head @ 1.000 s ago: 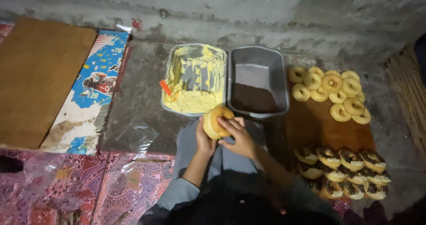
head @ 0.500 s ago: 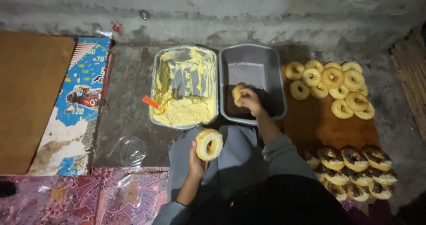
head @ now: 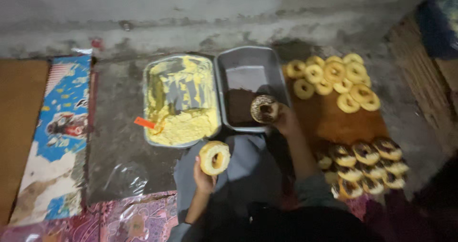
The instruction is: The person sits on the floor and repeatedly picks up plain donuts, fills them with a yellow cream from a metal tray, and then rolls them in a second tray containing dark crumbs. The finished donuts are placed in a stack on a wooden board.
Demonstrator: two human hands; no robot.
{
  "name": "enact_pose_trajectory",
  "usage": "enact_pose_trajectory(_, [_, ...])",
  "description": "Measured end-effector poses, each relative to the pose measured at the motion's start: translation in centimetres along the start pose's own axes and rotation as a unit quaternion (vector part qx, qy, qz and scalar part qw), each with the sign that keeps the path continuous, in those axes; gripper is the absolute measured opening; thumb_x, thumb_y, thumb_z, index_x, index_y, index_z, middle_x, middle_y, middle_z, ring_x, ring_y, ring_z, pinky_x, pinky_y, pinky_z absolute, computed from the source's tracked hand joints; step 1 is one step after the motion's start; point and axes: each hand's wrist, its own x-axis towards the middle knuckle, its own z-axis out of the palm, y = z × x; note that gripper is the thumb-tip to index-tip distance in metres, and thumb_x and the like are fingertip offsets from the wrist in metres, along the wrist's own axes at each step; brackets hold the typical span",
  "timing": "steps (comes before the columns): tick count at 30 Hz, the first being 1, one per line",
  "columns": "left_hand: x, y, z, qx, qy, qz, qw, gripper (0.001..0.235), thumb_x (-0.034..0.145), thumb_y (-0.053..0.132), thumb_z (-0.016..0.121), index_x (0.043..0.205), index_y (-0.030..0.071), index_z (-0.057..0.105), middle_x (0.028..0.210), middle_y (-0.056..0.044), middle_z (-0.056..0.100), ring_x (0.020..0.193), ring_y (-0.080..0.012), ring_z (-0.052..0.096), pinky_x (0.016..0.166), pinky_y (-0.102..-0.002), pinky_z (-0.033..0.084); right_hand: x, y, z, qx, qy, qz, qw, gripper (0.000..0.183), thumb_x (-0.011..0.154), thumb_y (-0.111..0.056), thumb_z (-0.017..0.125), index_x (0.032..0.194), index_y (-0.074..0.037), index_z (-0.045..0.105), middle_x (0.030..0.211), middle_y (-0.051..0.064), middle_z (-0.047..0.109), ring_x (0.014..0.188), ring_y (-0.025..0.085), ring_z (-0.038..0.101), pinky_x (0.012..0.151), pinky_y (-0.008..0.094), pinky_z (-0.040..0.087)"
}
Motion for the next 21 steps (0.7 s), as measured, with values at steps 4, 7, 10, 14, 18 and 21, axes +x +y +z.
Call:
enact_pose_trajectory(4, [0.3,0.7,-0.6,-0.018,-0.05,0.02,0.998,0.063,0.113,0.051,0.037,0.139,-0.003,0.057,0.125,-0.017,0.067,0.113,-0.0309,0.066,0.102,-0.05,0.052,-11.7,-2.1,-2.5,-0.399,0.071,-0.245,0.881,0.034,0.088,-0.015,0.066,0.117,0.0,0.057,0.127,0.02,0.062,0.111,0.037,0.062,0.095,0.049,0.052])
enact_pose_trajectory(7, [-0.2,1.6,0.4,-0.006,-0.04,0.008,0.999,0.063,0.109,0.05,0.035,0.141,-0.001,0.055,0.13,-0.015,0.066,0.118,-0.0294,0.065,0.105,-0.048,0.051,-17.6,-5.1,-4.6,-0.236,0.314,-0.103,0.914,0.029,0.087,-0.024,0.062,0.113,-0.012,0.058,0.119,0.012,0.061,0.106,0.032,0.06,0.081,0.059,0.049])
enact_pose_trajectory(10, [-1.1,2.5,1.6,0.0,-0.043,0.007,0.999,0.064,0.108,0.051,0.035,0.142,-0.001,0.053,0.132,-0.015,0.065,0.12,-0.0295,0.064,0.107,-0.048,0.051,-20.5,-5.7,-7.0,-0.141,0.399,-0.053,0.905,0.031,0.089,-0.017,0.063,0.12,-0.012,0.062,0.115,0.015,0.062,0.101,0.035,0.061,0.078,0.056,0.051])
enact_pose_trajectory(14, [-1.6,2.9,3.0,0.02,-0.057,0.025,0.998,0.066,0.105,0.052,0.036,0.142,-0.001,0.053,0.134,-0.016,0.065,0.123,-0.0309,0.064,0.107,-0.048,0.05,-20.1,-4.8,-9.1,-0.056,0.371,-0.017,0.927,0.035,0.084,-0.02,0.069,0.116,-0.006,0.065,0.11,0.018,0.066,0.097,0.036,0.064,0.078,0.052,0.056])
enact_pose_trajectory(18, [-1.6,2.6,2.5,0.005,-0.05,0.019,0.999,0.065,0.11,0.051,0.038,0.143,-0.002,0.054,0.132,-0.017,0.065,0.121,-0.0316,0.064,0.106,-0.049,0.051,-18.3,-3.4,-10.3,-0.204,0.418,-0.041,0.885,0.037,0.079,-0.018,0.075,0.113,-0.005,0.067,0.11,0.016,0.068,0.1,0.034,0.067,0.083,0.048,0.057])
enact_pose_trajectory(21, [-1.5,2.5,1.8,-0.015,-0.08,0.022,0.996,0.065,0.111,0.051,0.038,0.142,-0.003,0.055,0.13,-0.017,0.066,0.12,-0.032,0.065,0.106,-0.048,0.052,-17.7,-3.6,-10.4,-0.48,0.474,-0.05,0.737,0.039,0.075,-0.015,0.08,0.11,-0.003,0.069,0.109,0.015,0.069,0.102,0.033,0.068,0.086,0.046,0.058])
